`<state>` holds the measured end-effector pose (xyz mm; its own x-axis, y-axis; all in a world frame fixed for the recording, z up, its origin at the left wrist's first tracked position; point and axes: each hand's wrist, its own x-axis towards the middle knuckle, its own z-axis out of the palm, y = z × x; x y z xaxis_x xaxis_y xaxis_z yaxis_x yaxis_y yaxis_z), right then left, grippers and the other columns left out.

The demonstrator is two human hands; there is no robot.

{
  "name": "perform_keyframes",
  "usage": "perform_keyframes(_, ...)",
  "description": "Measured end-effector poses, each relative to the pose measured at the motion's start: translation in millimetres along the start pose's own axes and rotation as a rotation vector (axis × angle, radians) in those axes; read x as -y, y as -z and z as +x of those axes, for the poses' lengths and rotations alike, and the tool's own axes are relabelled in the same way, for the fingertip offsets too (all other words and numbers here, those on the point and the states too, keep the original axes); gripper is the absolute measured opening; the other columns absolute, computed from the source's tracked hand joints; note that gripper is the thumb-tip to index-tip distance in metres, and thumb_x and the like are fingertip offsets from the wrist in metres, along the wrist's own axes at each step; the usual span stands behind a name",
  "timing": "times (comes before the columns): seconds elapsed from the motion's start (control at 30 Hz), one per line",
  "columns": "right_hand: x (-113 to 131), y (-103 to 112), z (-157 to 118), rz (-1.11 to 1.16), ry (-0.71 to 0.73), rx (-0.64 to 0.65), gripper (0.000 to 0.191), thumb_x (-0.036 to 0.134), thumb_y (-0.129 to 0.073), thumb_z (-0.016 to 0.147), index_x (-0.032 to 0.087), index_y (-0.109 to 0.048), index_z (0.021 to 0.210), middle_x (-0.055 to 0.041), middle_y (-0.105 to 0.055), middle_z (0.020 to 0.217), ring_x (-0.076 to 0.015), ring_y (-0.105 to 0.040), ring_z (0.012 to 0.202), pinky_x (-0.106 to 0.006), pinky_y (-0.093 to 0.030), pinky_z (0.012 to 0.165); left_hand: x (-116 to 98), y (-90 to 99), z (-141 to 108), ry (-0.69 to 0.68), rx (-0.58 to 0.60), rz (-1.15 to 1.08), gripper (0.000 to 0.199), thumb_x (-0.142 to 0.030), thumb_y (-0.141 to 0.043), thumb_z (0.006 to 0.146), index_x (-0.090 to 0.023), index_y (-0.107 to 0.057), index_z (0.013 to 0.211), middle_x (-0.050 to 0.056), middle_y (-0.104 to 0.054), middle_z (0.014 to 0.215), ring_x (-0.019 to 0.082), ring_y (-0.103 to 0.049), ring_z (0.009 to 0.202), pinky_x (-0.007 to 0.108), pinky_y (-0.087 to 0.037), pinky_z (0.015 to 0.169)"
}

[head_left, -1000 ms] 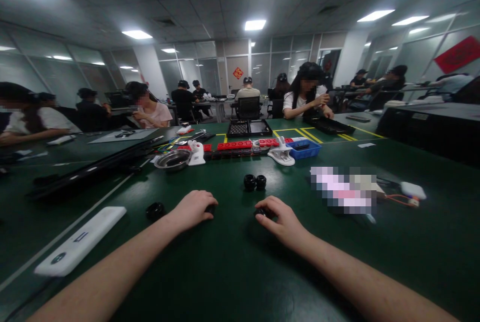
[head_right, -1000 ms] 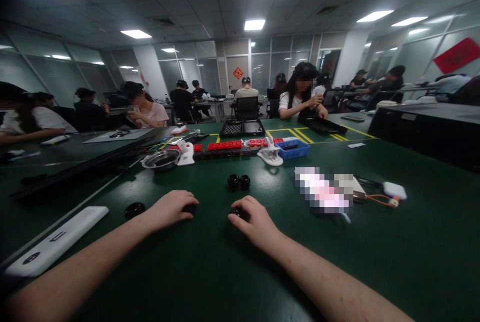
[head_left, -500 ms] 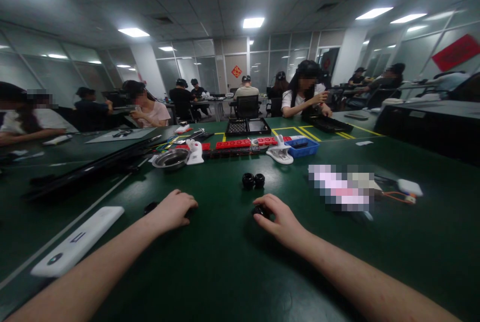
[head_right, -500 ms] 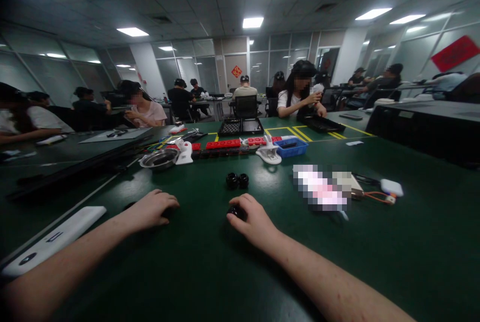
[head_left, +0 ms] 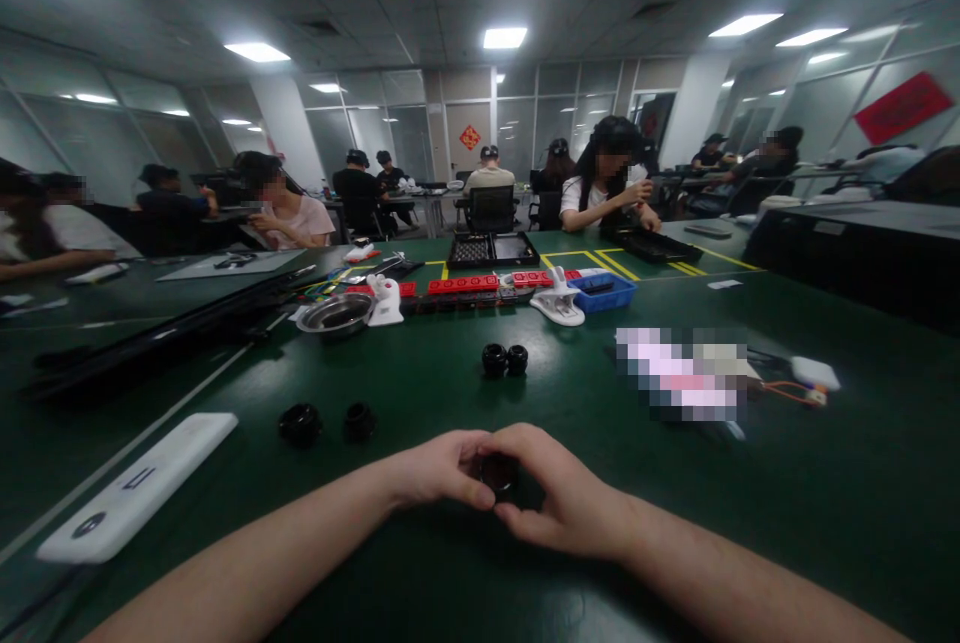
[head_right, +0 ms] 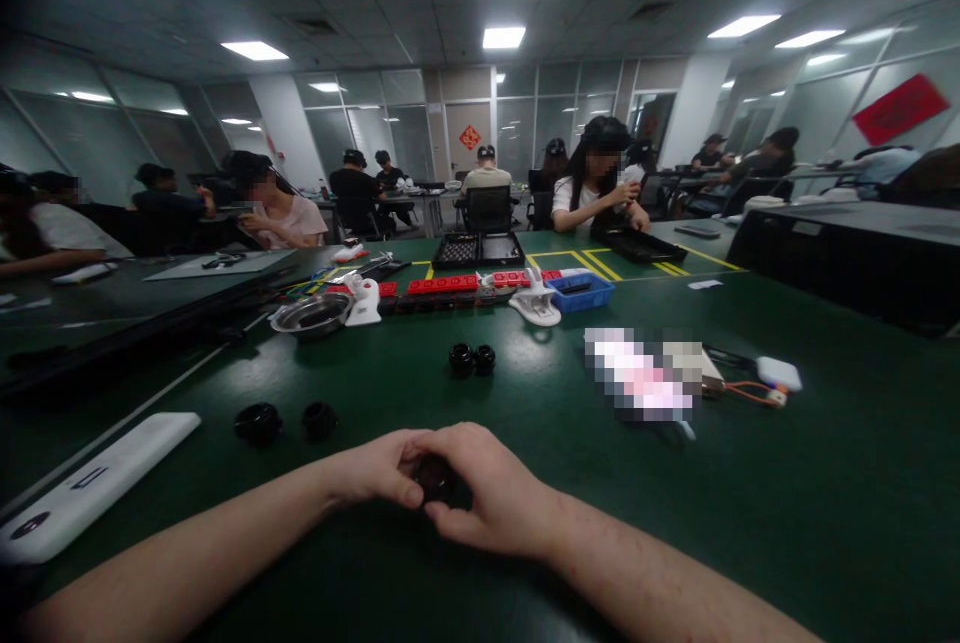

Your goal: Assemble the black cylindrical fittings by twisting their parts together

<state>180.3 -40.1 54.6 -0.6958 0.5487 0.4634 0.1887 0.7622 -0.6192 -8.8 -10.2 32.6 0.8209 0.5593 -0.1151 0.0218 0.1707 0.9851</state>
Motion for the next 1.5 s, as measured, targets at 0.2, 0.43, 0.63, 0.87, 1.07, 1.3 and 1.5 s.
perform_keyframes(0.2,-9.4,-0.6,-1.1,-0.073,0.055,-0.033,0.048,0.023,-0.058,0.069,0.018,-0.042,0.115,-0.0094,-0.054,0.105,-0.0225,-0.047,0.101,-0.039,-0.038,0.088,-9.8,-1.3,-12.0,0.090,-0.005,0.151,0.058,-0.027,-0.075,0.055,-0.019,-0.046,0.105,0.003,-0.053,0.103,0.018,-0.051,0.093,0.032,-0.040,0.079)
perform_keyframes(0.43,-10.6,7.5,0.2,-0.148,-0.029,-0.037,0.036,0.022,-0.053,0.076,0.019,-0.047,0.111,-0.0088,-0.054,0.106,-0.0218,-0.046,0.101,-0.040,-0.037,0.089,-49.4,52.1,-67.8,0.070,-0.613,0.794,0.035,-0.045,-0.045,0.079,-0.020,-0.042,0.103,0.005,-0.057,0.100,0.022,-0.052,0.095,0.033,-0.041,0.080)
perform_keyframes(0.63,-11.2,4.1,2.0,-0.192,-0.078,-0.043,0.031,0.018,-0.052,0.077,0.019,-0.050,0.107,-0.0083,-0.052,0.105,-0.0210,-0.046,0.100,-0.038,-0.039,0.087,-39.7,107.4,-113.4,0.176,-0.906,1.435,0.040,-0.053,-0.048,0.072,-0.022,-0.057,0.096,0.005,-0.050,0.109,0.027,-0.043,0.102,0.038,-0.034,0.088)
perform_keyframes(0.87,-12.9,3.6,3.0,-0.214,-0.110,-0.045,0.027,0.018,-0.052,0.078,0.020,-0.052,0.105,-0.0081,-0.052,0.106,-0.0209,-0.046,0.100,-0.039,-0.039,0.087,-19.3,112.5,-126.5,0.279,-0.818,1.533,0.040,-0.051,-0.053,0.071,-0.026,-0.059,0.102,0.005,-0.051,0.106,0.027,-0.044,0.100,0.037,-0.033,0.086)
perform_keyframes(1.07,-14.6,2.9,3.6,-0.237,-0.149,-0.020,0.024,0.019,-0.053,0.077,0.020,-0.054,0.101,-0.0078,-0.053,0.103,-0.0212,-0.047,0.099,-0.038,-0.041,0.086,-24.1,107.9,-127.7,0.261,-0.780,1.507,0.039,-0.050,-0.054,0.072,-0.025,-0.059,0.102,0.005,-0.052,0.107,0.025,-0.045,0.100,0.035,-0.033,0.088)
perform_keyframes(1.3,-16.4,2.5,4.6,-0.275,-0.169,-0.003,0.022,0.019,-0.052,0.078,0.019,-0.055,0.099,-0.0081,-0.053,0.103,-0.0210,-0.046,0.099,-0.039,-0.040,0.086,-13.9,114.5,-127.1,0.277,-0.720,1.568,0.048,-0.060,-0.053,0.067,-0.027,-0.060,0.101,0.006,-0.052,0.108,0.029,-0.044,0.104,0.046,-0.027,0.093)
perform_keyframes(1.5,-15.2,4.1,4.4,-0.269,-0.165,-0.008,0.021,0.019,-0.052,0.078,0.019,-0.056,0.098,-0.0075,-0.053,0.102,-0.0205,-0.046,0.099,-0.037,-0.041,0.085,-18.5,116.1,-126.2,0.397,-0.706,1.610,0.046,-0.060,-0.051,0.065,-0.025,-0.063,0.093,0.007,-0.054,0.107,0.031,-0.044,0.106,0.059,-0.011,0.096)
